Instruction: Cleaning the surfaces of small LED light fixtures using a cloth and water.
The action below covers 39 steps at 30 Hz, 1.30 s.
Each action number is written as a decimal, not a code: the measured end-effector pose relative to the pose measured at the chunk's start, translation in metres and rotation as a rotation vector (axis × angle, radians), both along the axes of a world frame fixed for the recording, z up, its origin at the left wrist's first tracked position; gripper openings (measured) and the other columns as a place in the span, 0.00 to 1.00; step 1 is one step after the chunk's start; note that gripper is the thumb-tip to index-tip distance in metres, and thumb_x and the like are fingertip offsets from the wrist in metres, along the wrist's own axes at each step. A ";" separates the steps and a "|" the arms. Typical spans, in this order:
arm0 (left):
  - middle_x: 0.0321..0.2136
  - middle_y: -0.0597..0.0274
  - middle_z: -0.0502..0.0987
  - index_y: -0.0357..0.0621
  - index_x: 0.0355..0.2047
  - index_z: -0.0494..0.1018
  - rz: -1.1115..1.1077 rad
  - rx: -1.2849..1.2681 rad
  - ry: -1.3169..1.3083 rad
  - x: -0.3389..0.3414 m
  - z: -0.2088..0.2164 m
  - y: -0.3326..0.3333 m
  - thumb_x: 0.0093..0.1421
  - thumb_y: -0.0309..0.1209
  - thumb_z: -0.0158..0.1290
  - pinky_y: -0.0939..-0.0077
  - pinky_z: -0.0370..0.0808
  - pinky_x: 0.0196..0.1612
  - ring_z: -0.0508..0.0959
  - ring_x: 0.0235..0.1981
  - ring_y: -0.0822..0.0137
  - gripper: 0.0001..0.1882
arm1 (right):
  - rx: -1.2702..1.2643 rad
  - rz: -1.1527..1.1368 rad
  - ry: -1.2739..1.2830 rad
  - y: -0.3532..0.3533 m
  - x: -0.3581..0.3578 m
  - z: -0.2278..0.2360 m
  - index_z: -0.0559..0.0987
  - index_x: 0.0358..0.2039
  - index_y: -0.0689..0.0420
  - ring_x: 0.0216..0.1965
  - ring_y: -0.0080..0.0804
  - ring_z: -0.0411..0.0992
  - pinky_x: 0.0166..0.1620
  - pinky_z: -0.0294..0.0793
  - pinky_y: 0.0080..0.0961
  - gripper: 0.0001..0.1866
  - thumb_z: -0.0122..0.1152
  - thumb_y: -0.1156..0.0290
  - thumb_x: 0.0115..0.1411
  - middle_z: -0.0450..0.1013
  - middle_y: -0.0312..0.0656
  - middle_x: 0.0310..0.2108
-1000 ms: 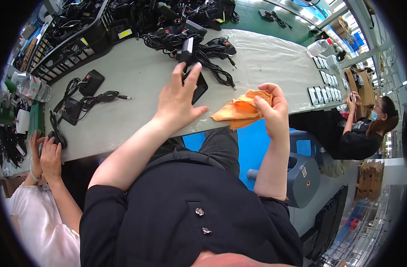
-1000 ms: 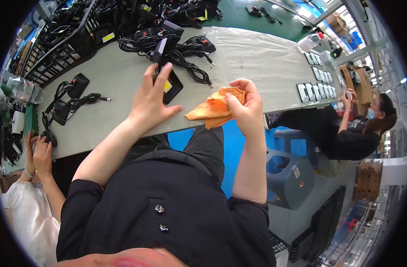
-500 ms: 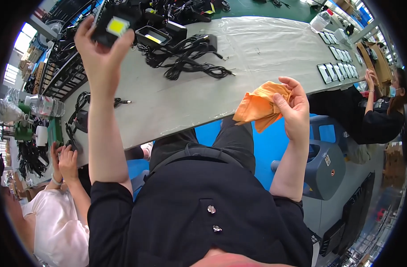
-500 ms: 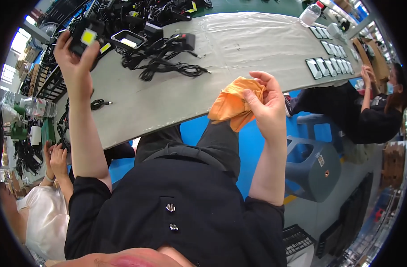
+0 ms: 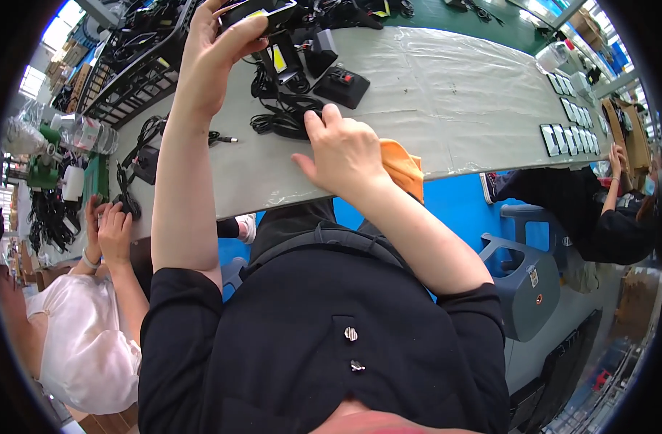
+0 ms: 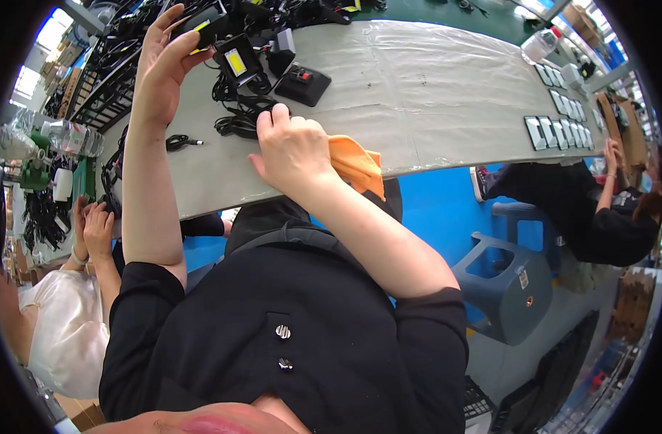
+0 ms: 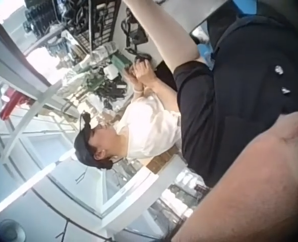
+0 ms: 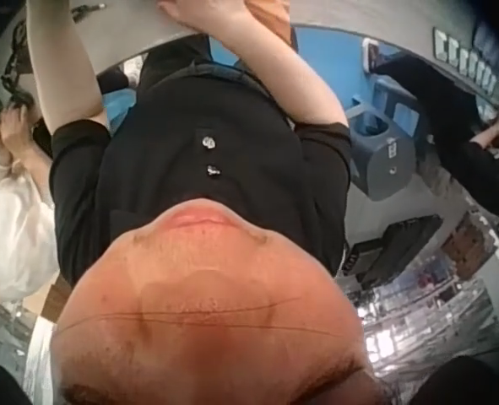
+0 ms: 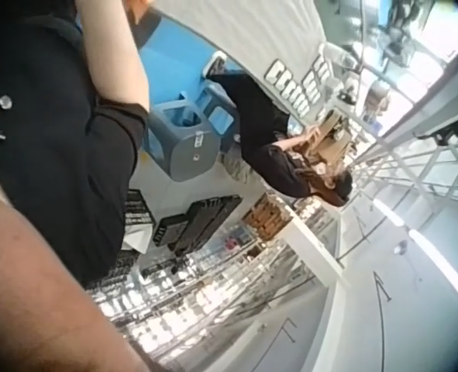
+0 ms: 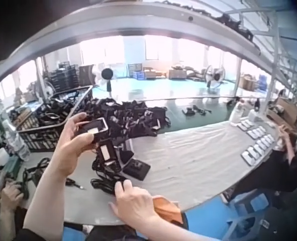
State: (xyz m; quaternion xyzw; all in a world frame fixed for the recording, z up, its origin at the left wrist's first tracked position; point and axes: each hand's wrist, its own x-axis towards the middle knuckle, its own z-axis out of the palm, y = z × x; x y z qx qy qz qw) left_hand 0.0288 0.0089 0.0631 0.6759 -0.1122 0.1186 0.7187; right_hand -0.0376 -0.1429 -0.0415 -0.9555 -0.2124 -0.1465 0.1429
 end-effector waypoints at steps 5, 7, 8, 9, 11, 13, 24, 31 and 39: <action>0.47 0.51 0.70 0.37 0.59 0.55 -0.017 -0.054 -0.033 0.003 -0.024 0.066 0.58 0.34 0.52 0.66 0.74 0.48 0.75 0.44 0.61 0.31 | -0.055 -0.001 -0.161 -0.007 0.024 -0.022 0.76 0.27 0.54 0.28 0.39 0.74 0.30 0.74 0.34 0.07 0.63 0.68 0.47 0.67 0.42 0.32; 0.47 0.53 0.69 0.36 0.58 0.55 0.049 -0.074 -0.003 0.002 -0.035 0.080 0.56 0.35 0.54 0.66 0.73 0.48 0.74 0.44 0.64 0.33 | 0.065 0.024 -0.137 -0.033 0.022 -0.017 0.79 0.33 0.52 0.27 0.37 0.74 0.30 0.74 0.33 0.09 0.65 0.69 0.48 0.68 0.40 0.35; 0.47 0.54 0.69 0.36 0.58 0.56 0.077 -0.054 -0.012 -0.001 -0.042 0.085 0.56 0.35 0.54 0.66 0.73 0.48 0.74 0.44 0.64 0.33 | 0.203 0.018 -0.096 -0.047 0.023 -0.008 0.79 0.35 0.53 0.27 0.33 0.73 0.30 0.74 0.30 0.10 0.64 0.68 0.52 0.69 0.38 0.35; 0.47 0.55 0.69 0.36 0.58 0.56 0.104 -0.036 -0.019 -0.005 -0.048 0.088 0.56 0.34 0.54 0.67 0.73 0.48 0.74 0.45 0.65 0.33 | 0.339 0.010 -0.054 -0.060 0.024 0.003 0.79 0.38 0.54 0.26 0.29 0.72 0.31 0.73 0.26 0.10 0.63 0.67 0.55 0.70 0.37 0.36; 0.45 0.58 0.70 0.37 0.58 0.58 0.092 0.010 0.001 -0.013 -0.058 0.085 0.53 0.34 0.57 0.72 0.71 0.48 0.74 0.43 0.68 0.34 | 0.940 -0.033 0.280 -0.082 0.030 0.034 0.77 0.39 0.57 0.31 0.21 0.70 0.36 0.71 0.19 0.09 0.58 0.67 0.61 0.72 0.35 0.36; 0.43 0.60 0.71 0.39 0.57 0.59 0.062 0.100 -0.015 -0.017 -0.067 0.074 0.51 0.33 0.59 0.77 0.70 0.48 0.74 0.42 0.71 0.35 | 1.365 0.101 0.334 -0.092 0.033 0.060 0.75 0.37 0.62 0.37 0.17 0.68 0.41 0.67 0.15 0.07 0.53 0.71 0.64 0.73 0.34 0.33; 0.51 0.57 0.65 0.48 0.55 0.62 0.328 0.761 -0.200 -0.014 -0.085 0.051 0.46 0.34 0.61 0.71 0.68 0.47 0.67 0.52 0.60 0.34 | 1.279 0.085 -0.042 -0.161 0.061 0.120 0.76 0.37 0.56 0.33 0.22 0.72 0.34 0.73 0.21 0.12 0.49 0.62 0.66 0.73 0.37 0.35; 0.61 0.49 0.52 0.53 0.56 0.62 0.402 1.028 -0.458 -0.017 -0.087 0.011 0.44 0.32 0.61 0.49 0.52 0.62 0.52 0.64 0.46 0.36 | 1.026 -0.135 0.115 -0.162 0.052 0.078 0.76 0.37 0.62 0.33 0.19 0.68 0.40 0.64 0.16 0.12 0.55 0.65 0.62 0.73 0.36 0.30; 0.55 0.65 0.67 0.46 0.41 0.76 0.267 1.269 -0.743 -0.034 -0.062 -0.064 0.46 0.27 0.58 0.47 0.48 0.62 0.55 0.64 0.56 0.18 | 1.250 -0.204 0.200 -0.195 0.011 0.063 0.75 0.35 0.60 0.28 0.16 0.65 0.31 0.62 0.14 0.09 0.55 0.68 0.59 0.73 0.37 0.26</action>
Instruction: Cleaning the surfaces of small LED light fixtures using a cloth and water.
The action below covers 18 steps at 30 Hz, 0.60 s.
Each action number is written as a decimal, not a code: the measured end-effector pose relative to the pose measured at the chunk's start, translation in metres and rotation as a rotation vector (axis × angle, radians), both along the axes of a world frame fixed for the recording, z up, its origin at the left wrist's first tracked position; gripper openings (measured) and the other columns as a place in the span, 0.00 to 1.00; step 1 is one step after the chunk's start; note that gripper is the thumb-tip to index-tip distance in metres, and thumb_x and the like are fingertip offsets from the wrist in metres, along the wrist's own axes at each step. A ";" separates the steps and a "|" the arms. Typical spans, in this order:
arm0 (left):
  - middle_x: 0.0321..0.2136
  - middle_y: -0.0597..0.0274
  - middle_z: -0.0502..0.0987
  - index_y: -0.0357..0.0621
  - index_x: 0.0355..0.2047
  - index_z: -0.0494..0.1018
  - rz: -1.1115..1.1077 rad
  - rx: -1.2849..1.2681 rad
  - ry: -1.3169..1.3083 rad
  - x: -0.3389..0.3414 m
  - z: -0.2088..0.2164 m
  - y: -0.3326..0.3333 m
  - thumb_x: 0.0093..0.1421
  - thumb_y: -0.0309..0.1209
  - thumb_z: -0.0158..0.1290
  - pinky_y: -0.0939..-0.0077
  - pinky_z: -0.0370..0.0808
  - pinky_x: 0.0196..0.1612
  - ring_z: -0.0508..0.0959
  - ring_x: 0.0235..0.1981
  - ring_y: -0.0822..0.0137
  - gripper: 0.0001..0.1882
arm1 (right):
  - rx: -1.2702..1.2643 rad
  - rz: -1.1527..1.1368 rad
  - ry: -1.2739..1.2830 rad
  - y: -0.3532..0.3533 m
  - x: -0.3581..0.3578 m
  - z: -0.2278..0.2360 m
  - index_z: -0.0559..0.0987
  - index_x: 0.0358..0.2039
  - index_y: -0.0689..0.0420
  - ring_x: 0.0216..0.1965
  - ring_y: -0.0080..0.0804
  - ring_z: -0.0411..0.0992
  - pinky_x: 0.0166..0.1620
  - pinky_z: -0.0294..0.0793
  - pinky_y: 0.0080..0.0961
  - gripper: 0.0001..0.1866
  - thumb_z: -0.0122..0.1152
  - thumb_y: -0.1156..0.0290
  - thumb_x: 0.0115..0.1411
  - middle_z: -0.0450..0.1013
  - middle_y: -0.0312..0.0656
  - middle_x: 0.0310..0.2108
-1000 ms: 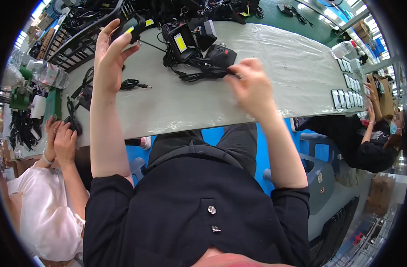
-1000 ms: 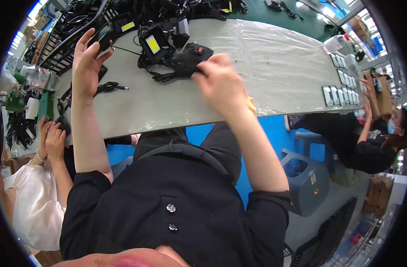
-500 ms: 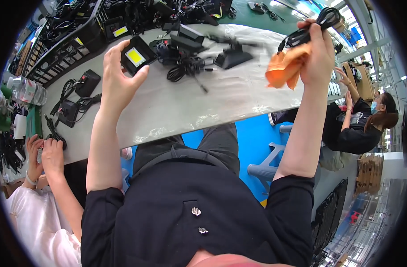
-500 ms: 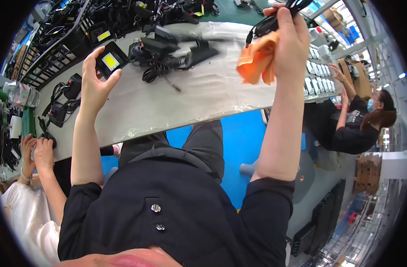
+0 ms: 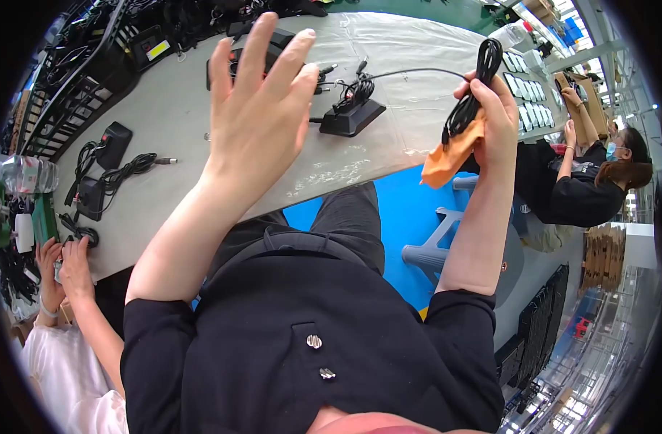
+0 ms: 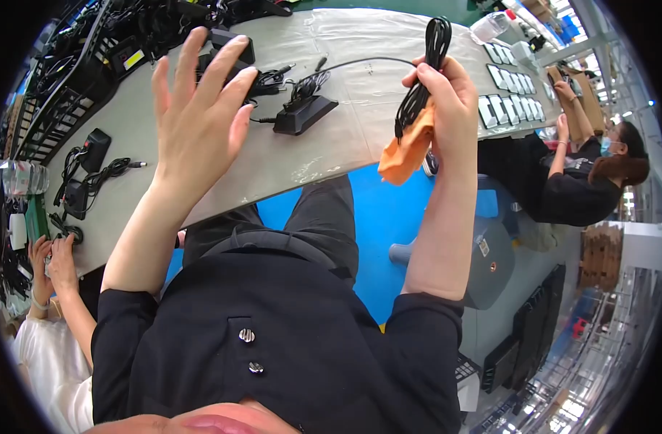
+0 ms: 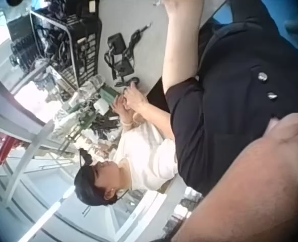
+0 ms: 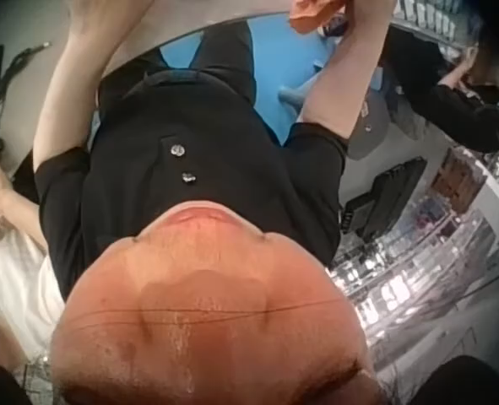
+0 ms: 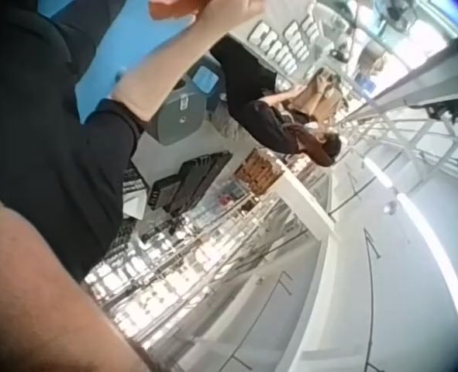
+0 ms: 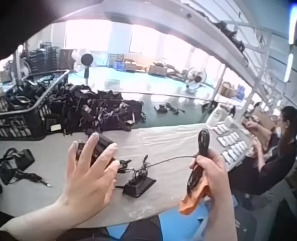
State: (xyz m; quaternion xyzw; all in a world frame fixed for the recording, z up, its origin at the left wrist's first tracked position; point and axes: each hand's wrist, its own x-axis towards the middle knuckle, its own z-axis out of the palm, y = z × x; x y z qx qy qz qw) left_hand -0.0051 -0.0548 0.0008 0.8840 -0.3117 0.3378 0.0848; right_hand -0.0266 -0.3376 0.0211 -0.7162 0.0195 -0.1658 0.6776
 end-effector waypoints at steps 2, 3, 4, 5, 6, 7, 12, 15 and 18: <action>0.52 0.62 0.71 0.43 0.42 0.76 0.007 0.147 0.013 0.011 -0.003 -0.014 0.51 0.26 0.52 0.50 0.49 0.63 0.57 0.63 0.56 0.16 | 0.019 0.006 0.030 -0.006 -0.007 -0.002 0.75 0.36 0.60 0.27 0.16 0.66 0.31 0.62 0.14 0.09 0.54 0.69 0.58 0.73 0.38 0.26; 0.52 0.60 0.71 0.43 0.41 0.77 -0.011 0.169 0.037 0.016 -0.008 -0.021 0.52 0.26 0.51 0.50 0.49 0.63 0.58 0.63 0.56 0.14 | 0.014 -0.001 0.027 -0.010 -0.009 -0.006 0.75 0.36 0.60 0.27 0.17 0.66 0.31 0.63 0.14 0.09 0.53 0.70 0.57 0.73 0.38 0.26; 0.51 0.59 0.71 0.43 0.39 0.78 -0.026 0.193 0.060 0.022 -0.013 -0.026 0.53 0.26 0.50 0.50 0.49 0.64 0.58 0.63 0.56 0.13 | 0.018 -0.018 0.020 -0.010 -0.011 -0.010 0.74 0.35 0.61 0.28 0.19 0.67 0.32 0.65 0.15 0.08 0.52 0.73 0.56 0.73 0.39 0.26; 0.45 0.59 0.76 0.43 0.35 0.78 -0.085 0.127 0.045 0.030 -0.014 -0.032 0.53 0.25 0.49 0.50 0.51 0.63 0.66 0.58 0.58 0.10 | -0.017 -0.016 0.032 -0.010 -0.013 -0.013 0.74 0.35 0.61 0.29 0.19 0.68 0.33 0.65 0.16 0.08 0.52 0.74 0.55 0.73 0.39 0.26; 0.40 0.60 0.77 0.43 0.34 0.77 -0.052 0.215 0.180 0.035 -0.014 -0.033 0.53 0.25 0.49 0.49 0.52 0.63 0.69 0.53 0.59 0.10 | -0.051 -0.012 0.045 -0.009 -0.016 -0.015 0.74 0.34 0.62 0.30 0.20 0.69 0.34 0.66 0.16 0.07 0.52 0.75 0.55 0.73 0.39 0.26; 0.35 0.61 0.79 0.43 0.33 0.77 -0.023 0.302 0.313 0.038 -0.009 -0.035 0.53 0.24 0.49 0.49 0.54 0.62 0.73 0.49 0.60 0.09 | -0.072 0.008 0.109 -0.012 -0.019 -0.018 0.74 0.33 0.62 0.31 0.21 0.70 0.37 0.67 0.18 0.06 0.52 0.77 0.54 0.73 0.40 0.27; 0.30 0.62 0.78 0.46 0.38 0.76 -0.093 0.193 0.412 0.057 -0.018 -0.025 0.55 0.24 0.49 0.56 0.57 0.61 0.77 0.41 0.64 0.11 | -0.198 0.081 0.121 -0.003 -0.019 -0.035 0.73 0.33 0.62 0.33 0.20 0.71 0.36 0.70 0.18 0.07 0.57 0.80 0.51 0.73 0.38 0.29; 0.30 0.61 0.78 0.46 0.39 0.74 -0.153 0.031 0.446 0.050 -0.011 -0.028 0.55 0.25 0.49 0.57 0.56 0.62 0.77 0.40 0.64 0.11 | -0.353 0.183 0.152 0.031 -0.014 -0.030 0.74 0.48 0.60 0.29 0.16 0.68 0.33 0.70 0.15 0.21 0.62 0.79 0.51 0.70 0.33 0.29; 0.29 0.60 0.78 0.46 0.39 0.73 -0.237 -0.043 0.544 0.049 -0.007 -0.021 0.55 0.25 0.49 0.55 0.54 0.63 0.77 0.42 0.62 0.10 | -0.538 0.254 0.112 0.059 -0.005 -0.032 0.73 0.54 0.54 0.25 0.13 0.66 0.27 0.70 0.15 0.27 0.64 0.77 0.51 0.69 0.33 0.27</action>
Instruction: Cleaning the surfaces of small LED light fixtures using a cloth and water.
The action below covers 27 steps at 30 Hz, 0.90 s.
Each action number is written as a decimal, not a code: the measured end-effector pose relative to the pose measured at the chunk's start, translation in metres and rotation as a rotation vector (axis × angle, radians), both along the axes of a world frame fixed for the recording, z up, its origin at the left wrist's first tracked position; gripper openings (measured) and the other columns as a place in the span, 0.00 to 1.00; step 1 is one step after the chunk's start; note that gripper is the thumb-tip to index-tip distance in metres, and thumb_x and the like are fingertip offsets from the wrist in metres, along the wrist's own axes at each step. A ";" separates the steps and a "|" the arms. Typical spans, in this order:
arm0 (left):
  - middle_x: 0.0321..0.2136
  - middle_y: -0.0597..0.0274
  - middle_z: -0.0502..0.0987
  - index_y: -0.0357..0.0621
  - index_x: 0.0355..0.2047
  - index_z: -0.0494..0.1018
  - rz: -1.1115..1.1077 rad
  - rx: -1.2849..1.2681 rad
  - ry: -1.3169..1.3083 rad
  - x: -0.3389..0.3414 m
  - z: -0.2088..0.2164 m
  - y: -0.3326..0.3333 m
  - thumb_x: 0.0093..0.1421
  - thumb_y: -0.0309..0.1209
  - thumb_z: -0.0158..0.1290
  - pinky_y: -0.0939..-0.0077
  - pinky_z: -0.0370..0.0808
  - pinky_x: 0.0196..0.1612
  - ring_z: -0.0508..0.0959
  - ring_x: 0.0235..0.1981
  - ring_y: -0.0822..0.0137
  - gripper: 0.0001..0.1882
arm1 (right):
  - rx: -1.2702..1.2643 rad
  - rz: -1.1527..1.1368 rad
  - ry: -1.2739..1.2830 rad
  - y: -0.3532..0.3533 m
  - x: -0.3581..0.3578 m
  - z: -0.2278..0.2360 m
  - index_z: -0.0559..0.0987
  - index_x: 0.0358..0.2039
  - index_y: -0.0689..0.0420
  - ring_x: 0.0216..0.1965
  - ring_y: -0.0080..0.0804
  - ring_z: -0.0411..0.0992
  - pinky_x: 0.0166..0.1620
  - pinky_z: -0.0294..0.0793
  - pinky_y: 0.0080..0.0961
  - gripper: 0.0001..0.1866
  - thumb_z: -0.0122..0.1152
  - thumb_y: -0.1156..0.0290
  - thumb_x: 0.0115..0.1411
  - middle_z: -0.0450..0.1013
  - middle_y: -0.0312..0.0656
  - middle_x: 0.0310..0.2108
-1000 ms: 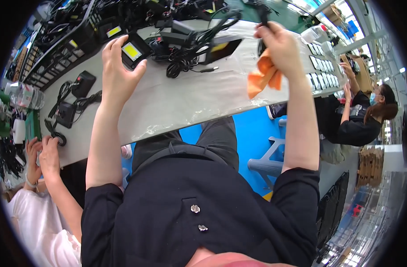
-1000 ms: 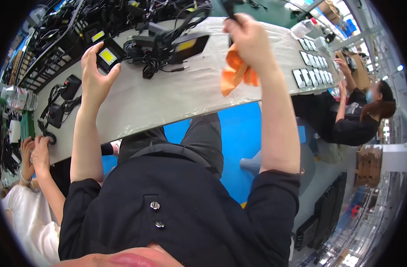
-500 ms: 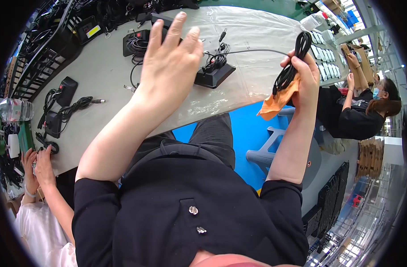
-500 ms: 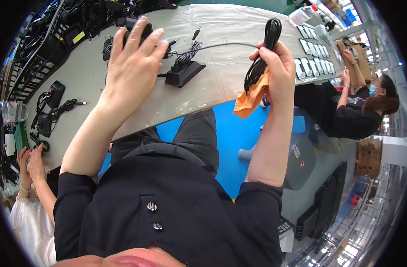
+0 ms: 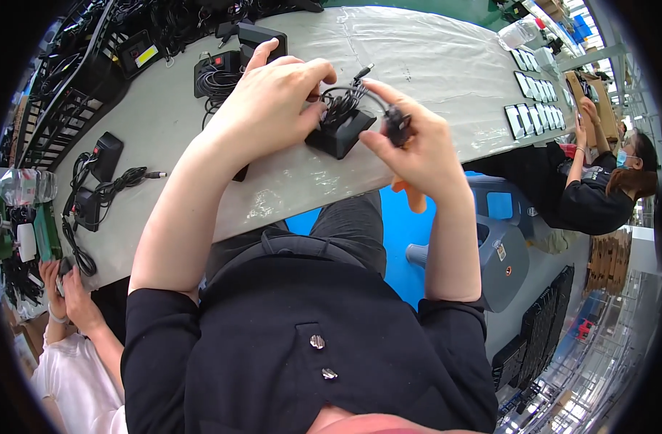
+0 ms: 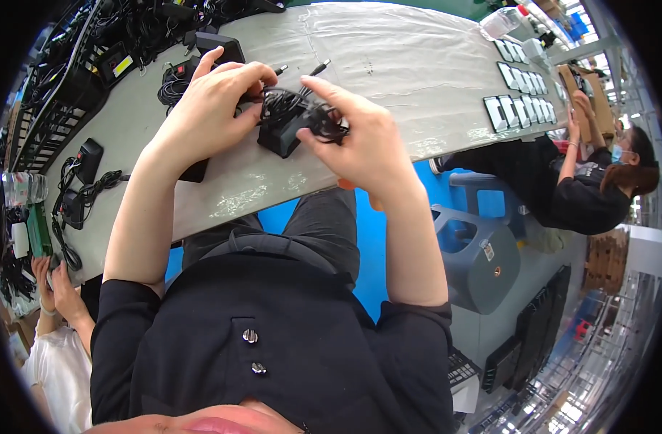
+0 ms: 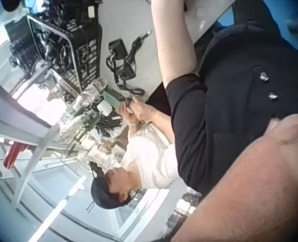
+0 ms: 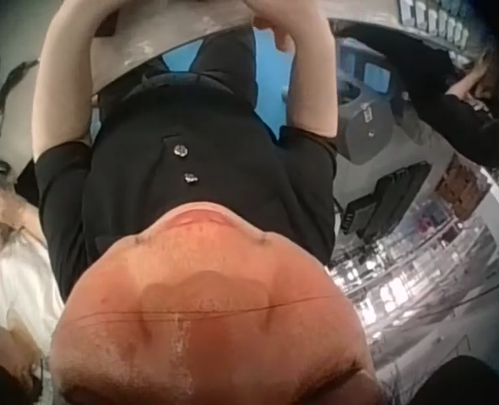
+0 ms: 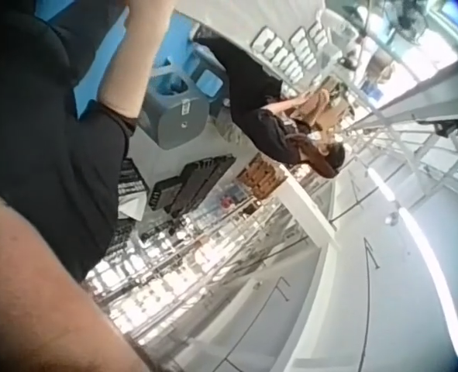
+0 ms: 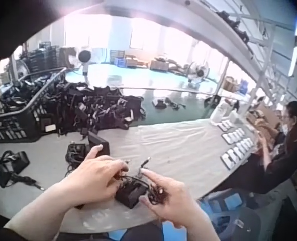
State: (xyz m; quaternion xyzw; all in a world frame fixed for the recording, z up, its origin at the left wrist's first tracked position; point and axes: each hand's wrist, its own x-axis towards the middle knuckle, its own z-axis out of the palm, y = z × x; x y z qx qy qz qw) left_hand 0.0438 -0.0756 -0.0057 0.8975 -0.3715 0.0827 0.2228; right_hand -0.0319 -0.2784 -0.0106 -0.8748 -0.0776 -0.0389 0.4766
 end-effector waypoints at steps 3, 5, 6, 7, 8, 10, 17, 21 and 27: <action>0.29 0.59 0.78 0.44 0.39 0.73 -0.063 0.037 -0.041 0.005 -0.005 0.006 0.56 0.27 0.50 0.56 0.53 0.63 0.76 0.42 0.63 0.09 | -0.193 0.025 -0.174 0.007 0.005 -0.014 0.75 0.51 0.53 0.26 0.22 0.72 0.31 0.73 0.22 0.27 0.66 0.76 0.48 0.74 0.41 0.30; 0.28 0.58 0.78 0.44 0.40 0.73 -0.049 0.032 -0.083 0.005 -0.011 0.007 0.56 0.28 0.51 0.55 0.53 0.63 0.77 0.41 0.63 0.10 | -0.268 -0.024 -0.166 0.012 0.003 -0.017 0.77 0.46 0.50 0.37 0.44 0.73 0.40 0.72 0.34 0.23 0.63 0.72 0.46 0.74 0.46 0.34; 0.28 0.59 0.78 0.46 0.41 0.73 -0.047 0.016 -0.081 0.005 -0.012 0.008 0.56 0.25 0.49 0.56 0.53 0.63 0.77 0.40 0.63 0.11 | -0.261 -0.014 -0.217 0.013 0.004 -0.020 0.77 0.44 0.52 0.38 0.44 0.73 0.40 0.72 0.34 0.20 0.62 0.73 0.47 0.74 0.45 0.34; 0.28 0.59 0.78 0.46 0.41 0.73 -0.047 0.013 -0.080 0.005 -0.011 0.008 0.56 0.25 0.49 0.56 0.53 0.63 0.77 0.40 0.63 0.11 | -0.264 -0.014 -0.217 0.013 0.002 -0.020 0.77 0.44 0.52 0.38 0.44 0.73 0.40 0.72 0.34 0.20 0.62 0.73 0.47 0.74 0.45 0.34; 0.27 0.59 0.77 0.47 0.42 0.73 -0.036 0.027 -0.067 0.005 -0.010 0.007 0.56 0.24 0.48 0.56 0.53 0.63 0.77 0.39 0.63 0.13 | -0.296 -0.012 -0.214 0.014 0.001 -0.020 0.77 0.43 0.53 0.38 0.43 0.73 0.41 0.72 0.34 0.19 0.61 0.74 0.47 0.74 0.45 0.35; 0.26 0.59 0.77 0.48 0.42 0.73 -0.024 0.037 -0.055 0.006 -0.010 0.008 0.56 0.23 0.47 0.57 0.53 0.63 0.77 0.39 0.64 0.14 | -0.333 -0.011 -0.213 0.015 -0.002 -0.020 0.76 0.42 0.53 0.38 0.43 0.73 0.41 0.73 0.34 0.18 0.61 0.74 0.47 0.74 0.45 0.35; 0.21 0.68 0.73 0.53 0.47 0.72 -0.120 -0.156 0.223 0.004 0.003 0.021 0.56 0.24 0.45 0.55 0.43 0.66 0.76 0.35 0.67 0.18 | -0.335 -0.120 -0.102 0.027 -0.011 -0.017 0.73 0.43 0.52 0.31 0.41 0.75 0.36 0.72 0.35 0.20 0.59 0.77 0.46 0.73 0.41 0.28; 0.26 0.70 0.76 0.54 0.46 0.71 -0.108 -0.241 0.280 0.000 0.005 0.027 0.56 0.26 0.49 0.51 0.43 0.65 0.75 0.40 0.69 0.16 | -0.243 -0.099 -0.129 0.029 -0.014 -0.013 0.70 0.51 0.51 0.22 0.30 0.72 0.29 0.71 0.27 0.27 0.65 0.73 0.48 0.70 0.37 0.23; 0.26 0.68 0.77 0.52 0.46 0.72 -0.070 -0.213 -0.048 -0.011 -0.006 0.019 0.56 0.24 0.51 0.51 0.49 0.64 0.76 0.42 0.66 0.16 | 0.016 -0.024 -0.083 0.022 -0.004 0.004 0.69 0.55 0.49 0.21 0.30 0.68 0.28 0.70 0.25 0.30 0.64 0.70 0.49 0.69 0.40 0.20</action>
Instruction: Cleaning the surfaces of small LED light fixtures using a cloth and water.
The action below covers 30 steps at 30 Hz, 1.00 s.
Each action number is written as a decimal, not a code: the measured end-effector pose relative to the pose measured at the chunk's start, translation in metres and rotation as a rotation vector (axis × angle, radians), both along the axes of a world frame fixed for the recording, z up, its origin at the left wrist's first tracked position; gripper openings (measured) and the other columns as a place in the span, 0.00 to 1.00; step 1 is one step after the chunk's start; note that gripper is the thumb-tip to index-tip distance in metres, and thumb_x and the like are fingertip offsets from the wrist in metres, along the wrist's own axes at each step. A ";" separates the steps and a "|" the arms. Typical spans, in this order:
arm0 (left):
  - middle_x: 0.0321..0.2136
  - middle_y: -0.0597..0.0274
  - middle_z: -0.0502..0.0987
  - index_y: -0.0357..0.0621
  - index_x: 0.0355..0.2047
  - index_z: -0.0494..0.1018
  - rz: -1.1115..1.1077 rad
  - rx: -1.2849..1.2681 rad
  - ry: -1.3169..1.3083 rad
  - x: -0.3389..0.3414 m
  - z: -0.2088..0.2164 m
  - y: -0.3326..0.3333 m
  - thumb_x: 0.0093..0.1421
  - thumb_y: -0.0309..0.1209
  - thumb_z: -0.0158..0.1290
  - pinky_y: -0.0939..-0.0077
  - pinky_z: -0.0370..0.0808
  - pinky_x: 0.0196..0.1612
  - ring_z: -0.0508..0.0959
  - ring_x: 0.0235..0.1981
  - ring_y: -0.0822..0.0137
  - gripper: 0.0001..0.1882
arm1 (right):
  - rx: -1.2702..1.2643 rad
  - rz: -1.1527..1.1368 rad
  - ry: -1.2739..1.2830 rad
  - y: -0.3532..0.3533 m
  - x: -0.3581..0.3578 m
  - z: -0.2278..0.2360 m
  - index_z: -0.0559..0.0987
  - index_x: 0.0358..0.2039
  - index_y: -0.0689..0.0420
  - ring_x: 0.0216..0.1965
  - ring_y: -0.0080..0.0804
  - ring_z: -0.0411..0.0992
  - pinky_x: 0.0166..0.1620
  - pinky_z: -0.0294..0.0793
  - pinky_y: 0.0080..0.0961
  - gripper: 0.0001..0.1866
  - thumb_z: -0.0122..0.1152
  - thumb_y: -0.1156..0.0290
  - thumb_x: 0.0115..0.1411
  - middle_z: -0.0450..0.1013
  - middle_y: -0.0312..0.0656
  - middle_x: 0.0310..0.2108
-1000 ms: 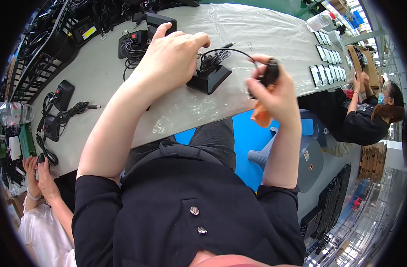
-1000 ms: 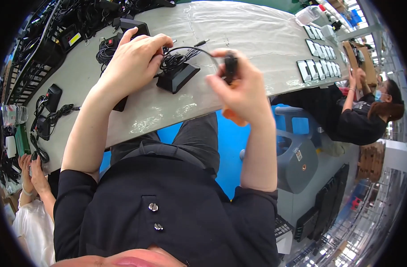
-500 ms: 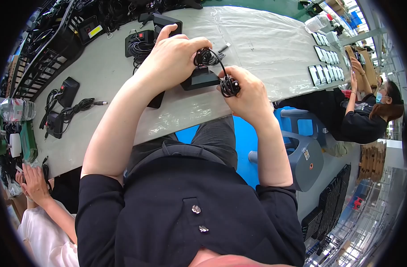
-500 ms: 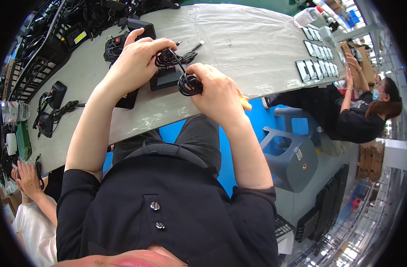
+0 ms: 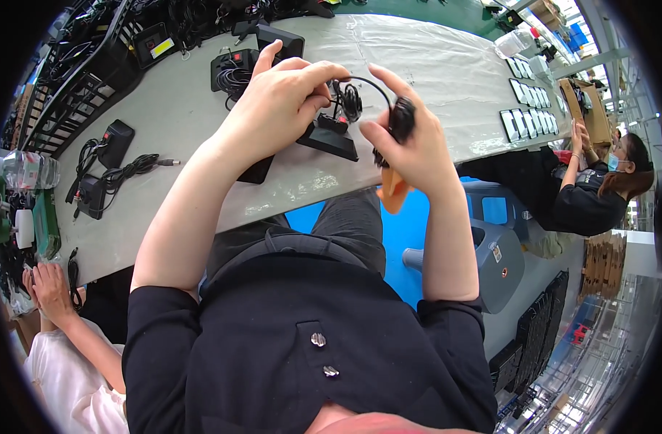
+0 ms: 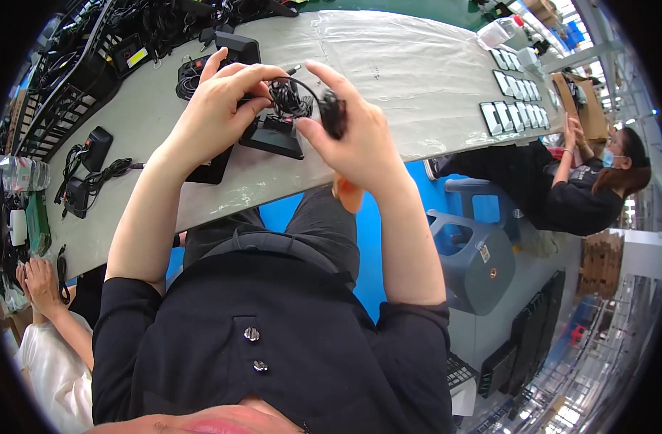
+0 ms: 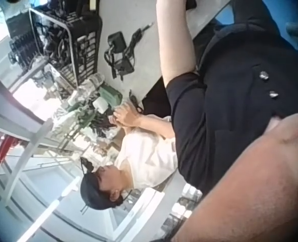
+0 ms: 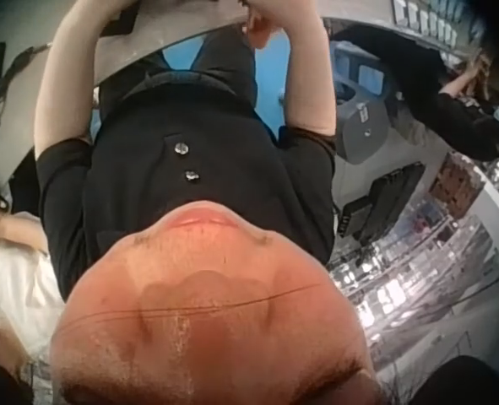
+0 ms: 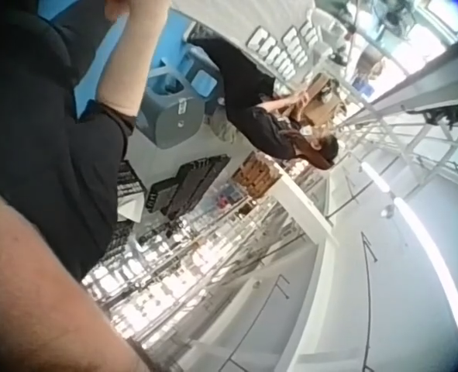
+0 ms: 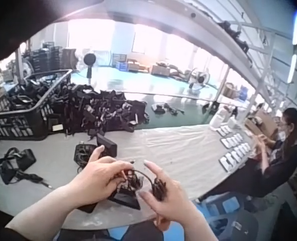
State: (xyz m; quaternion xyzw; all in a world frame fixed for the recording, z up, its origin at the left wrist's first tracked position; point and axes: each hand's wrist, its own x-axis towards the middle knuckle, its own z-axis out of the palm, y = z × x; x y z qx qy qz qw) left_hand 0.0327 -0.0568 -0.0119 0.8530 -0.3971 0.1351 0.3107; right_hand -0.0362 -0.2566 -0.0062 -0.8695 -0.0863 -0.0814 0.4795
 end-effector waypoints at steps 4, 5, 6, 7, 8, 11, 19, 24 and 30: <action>0.26 0.67 0.76 0.51 0.45 0.73 0.019 -0.007 0.002 0.002 -0.004 0.004 0.54 0.22 0.52 0.52 0.48 0.66 0.76 0.43 0.66 0.18 | -0.259 0.078 -0.067 0.003 0.024 -0.006 0.76 0.42 0.54 0.29 0.46 0.72 0.34 0.72 0.33 0.18 0.64 0.66 0.49 0.73 0.46 0.28; 0.26 0.66 0.76 0.50 0.44 0.73 0.011 0.007 -0.004 0.002 -0.005 0.004 0.53 0.23 0.53 0.52 0.48 0.66 0.75 0.44 0.65 0.17 | -0.385 0.098 -0.050 0.002 0.027 -0.009 0.77 0.37 0.55 0.32 0.49 0.72 0.36 0.72 0.36 0.15 0.64 0.65 0.49 0.74 0.47 0.30; 0.26 0.66 0.76 0.49 0.43 0.74 0.002 0.021 -0.010 0.003 -0.006 0.005 0.53 0.24 0.54 0.52 0.48 0.66 0.75 0.45 0.65 0.16 | -0.373 0.080 -0.070 0.000 0.024 -0.007 0.76 0.31 0.57 0.32 0.49 0.71 0.36 0.71 0.37 0.13 0.65 0.63 0.48 0.73 0.47 0.28; 0.26 0.64 0.76 0.45 0.42 0.74 -0.015 0.011 -0.069 0.002 -0.009 0.006 0.51 0.27 0.56 0.52 0.49 0.66 0.74 0.47 0.63 0.15 | -0.362 0.061 -0.028 -0.001 0.021 -0.001 0.76 0.30 0.57 0.32 0.49 0.71 0.36 0.71 0.37 0.12 0.65 0.63 0.49 0.73 0.47 0.27; 0.26 0.64 0.76 0.45 0.42 0.74 -0.005 0.010 -0.064 0.002 -0.009 0.007 0.51 0.27 0.56 0.52 0.49 0.66 0.74 0.47 0.63 0.15 | -0.351 0.042 0.015 -0.003 0.018 0.003 0.77 0.30 0.57 0.32 0.49 0.72 0.36 0.71 0.37 0.12 0.64 0.63 0.49 0.73 0.46 0.26; 0.27 0.65 0.79 0.45 0.42 0.73 -0.056 0.095 -0.053 0.000 -0.005 0.007 0.52 0.29 0.53 0.53 0.49 0.66 0.73 0.49 0.65 0.15 | -0.322 0.077 0.213 0.000 0.015 0.018 0.78 0.27 0.60 0.26 0.41 0.72 0.33 0.70 0.32 0.15 0.64 0.60 0.49 0.73 0.47 0.22; 0.23 0.64 0.75 0.47 0.52 0.66 -0.032 -0.033 0.002 0.001 -0.010 0.013 0.49 0.22 0.51 0.53 0.52 0.65 0.75 0.44 0.63 0.27 | -0.153 0.090 0.544 0.014 0.028 0.006 0.77 0.28 0.64 0.22 0.20 0.66 0.28 0.67 0.23 0.19 0.61 0.57 0.54 0.70 0.34 0.20; 0.28 0.63 0.76 0.50 0.55 0.64 0.022 -0.033 -0.021 -0.004 -0.007 0.021 0.49 0.22 0.53 0.53 0.52 0.64 0.73 0.48 0.61 0.30 | -0.235 0.062 0.418 0.029 0.021 0.024 0.77 0.25 0.66 0.24 0.17 0.65 0.28 0.67 0.21 0.18 0.62 0.59 0.54 0.71 0.33 0.19; 0.52 0.65 0.70 0.55 0.57 0.64 0.257 0.110 -0.220 -0.015 0.004 0.034 0.51 0.31 0.59 0.50 0.49 0.64 0.58 0.62 0.57 0.31 | -0.005 0.028 0.199 0.003 0.040 0.039 0.79 0.29 0.65 0.24 0.19 0.70 0.29 0.69 0.19 0.15 0.65 0.63 0.55 0.74 0.34 0.22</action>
